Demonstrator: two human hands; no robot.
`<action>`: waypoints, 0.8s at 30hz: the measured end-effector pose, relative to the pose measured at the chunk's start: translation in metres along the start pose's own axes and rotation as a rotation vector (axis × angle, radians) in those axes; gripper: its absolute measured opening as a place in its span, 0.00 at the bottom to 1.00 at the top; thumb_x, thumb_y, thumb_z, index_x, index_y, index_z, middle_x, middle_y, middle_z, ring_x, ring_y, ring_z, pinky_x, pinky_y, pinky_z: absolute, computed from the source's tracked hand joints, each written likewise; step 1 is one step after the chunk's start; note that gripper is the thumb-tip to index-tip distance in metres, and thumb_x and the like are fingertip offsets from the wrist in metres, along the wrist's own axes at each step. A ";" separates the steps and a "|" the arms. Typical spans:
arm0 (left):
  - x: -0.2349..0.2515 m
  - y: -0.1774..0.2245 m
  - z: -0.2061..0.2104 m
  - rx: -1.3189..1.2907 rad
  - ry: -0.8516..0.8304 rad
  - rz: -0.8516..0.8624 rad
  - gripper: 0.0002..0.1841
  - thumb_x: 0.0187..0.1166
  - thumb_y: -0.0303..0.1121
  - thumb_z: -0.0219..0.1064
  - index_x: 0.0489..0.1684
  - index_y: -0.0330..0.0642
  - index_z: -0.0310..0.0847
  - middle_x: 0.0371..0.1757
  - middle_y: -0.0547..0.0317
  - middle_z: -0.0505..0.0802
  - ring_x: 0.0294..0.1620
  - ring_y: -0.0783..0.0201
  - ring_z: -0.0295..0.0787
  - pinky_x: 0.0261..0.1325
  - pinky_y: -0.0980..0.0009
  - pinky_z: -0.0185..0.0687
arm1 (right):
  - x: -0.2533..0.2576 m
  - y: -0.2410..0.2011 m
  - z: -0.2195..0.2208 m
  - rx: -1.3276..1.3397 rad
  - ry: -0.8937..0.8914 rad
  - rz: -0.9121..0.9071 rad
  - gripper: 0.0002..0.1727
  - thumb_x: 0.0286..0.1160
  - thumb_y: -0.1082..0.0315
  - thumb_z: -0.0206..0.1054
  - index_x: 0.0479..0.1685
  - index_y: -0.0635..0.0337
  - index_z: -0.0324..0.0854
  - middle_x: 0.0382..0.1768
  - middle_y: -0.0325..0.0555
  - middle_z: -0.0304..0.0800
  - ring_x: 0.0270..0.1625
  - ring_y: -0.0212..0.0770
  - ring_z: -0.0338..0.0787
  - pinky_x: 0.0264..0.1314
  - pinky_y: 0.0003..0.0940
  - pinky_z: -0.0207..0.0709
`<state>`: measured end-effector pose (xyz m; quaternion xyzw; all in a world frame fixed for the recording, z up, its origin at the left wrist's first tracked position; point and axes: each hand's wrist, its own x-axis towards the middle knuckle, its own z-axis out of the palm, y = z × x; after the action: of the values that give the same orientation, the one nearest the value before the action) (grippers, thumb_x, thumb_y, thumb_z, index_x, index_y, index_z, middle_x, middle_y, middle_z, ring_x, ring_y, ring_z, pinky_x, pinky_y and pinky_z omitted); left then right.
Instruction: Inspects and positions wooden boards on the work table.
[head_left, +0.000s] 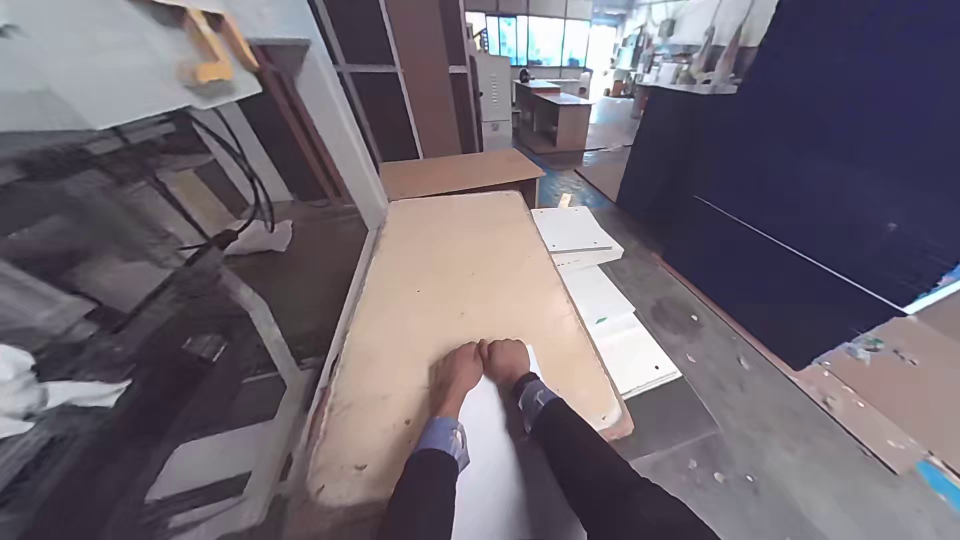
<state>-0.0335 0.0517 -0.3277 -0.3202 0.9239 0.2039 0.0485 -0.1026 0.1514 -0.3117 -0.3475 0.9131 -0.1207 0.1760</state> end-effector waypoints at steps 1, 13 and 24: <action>-0.008 0.001 0.002 -0.001 -0.010 0.001 0.28 0.93 0.50 0.40 0.55 0.44 0.87 0.59 0.46 0.93 0.66 0.44 0.89 0.65 0.37 0.80 | -0.007 0.001 0.003 0.000 -0.001 0.000 0.41 0.92 0.43 0.31 0.41 0.60 0.88 0.50 0.55 0.94 0.62 0.55 0.91 0.62 0.61 0.79; -0.099 0.020 0.023 0.030 -0.047 -0.011 0.24 0.92 0.46 0.43 0.58 0.44 0.86 0.62 0.46 0.92 0.68 0.43 0.87 0.65 0.36 0.79 | -0.098 0.018 0.015 -0.044 -0.025 0.018 0.41 0.91 0.43 0.29 0.42 0.60 0.88 0.52 0.55 0.94 0.63 0.55 0.91 0.60 0.61 0.80; -0.167 0.028 0.036 -0.005 -0.053 0.037 0.25 0.93 0.45 0.42 0.61 0.43 0.85 0.64 0.43 0.91 0.70 0.42 0.86 0.69 0.36 0.76 | -0.166 0.023 0.026 -0.069 -0.023 0.016 0.41 0.92 0.43 0.29 0.43 0.60 0.88 0.53 0.55 0.94 0.64 0.54 0.90 0.62 0.60 0.79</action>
<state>0.0801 0.1816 -0.3138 -0.2977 0.9275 0.2154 0.0682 0.0101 0.2779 -0.3034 -0.3472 0.9175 -0.0837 0.1752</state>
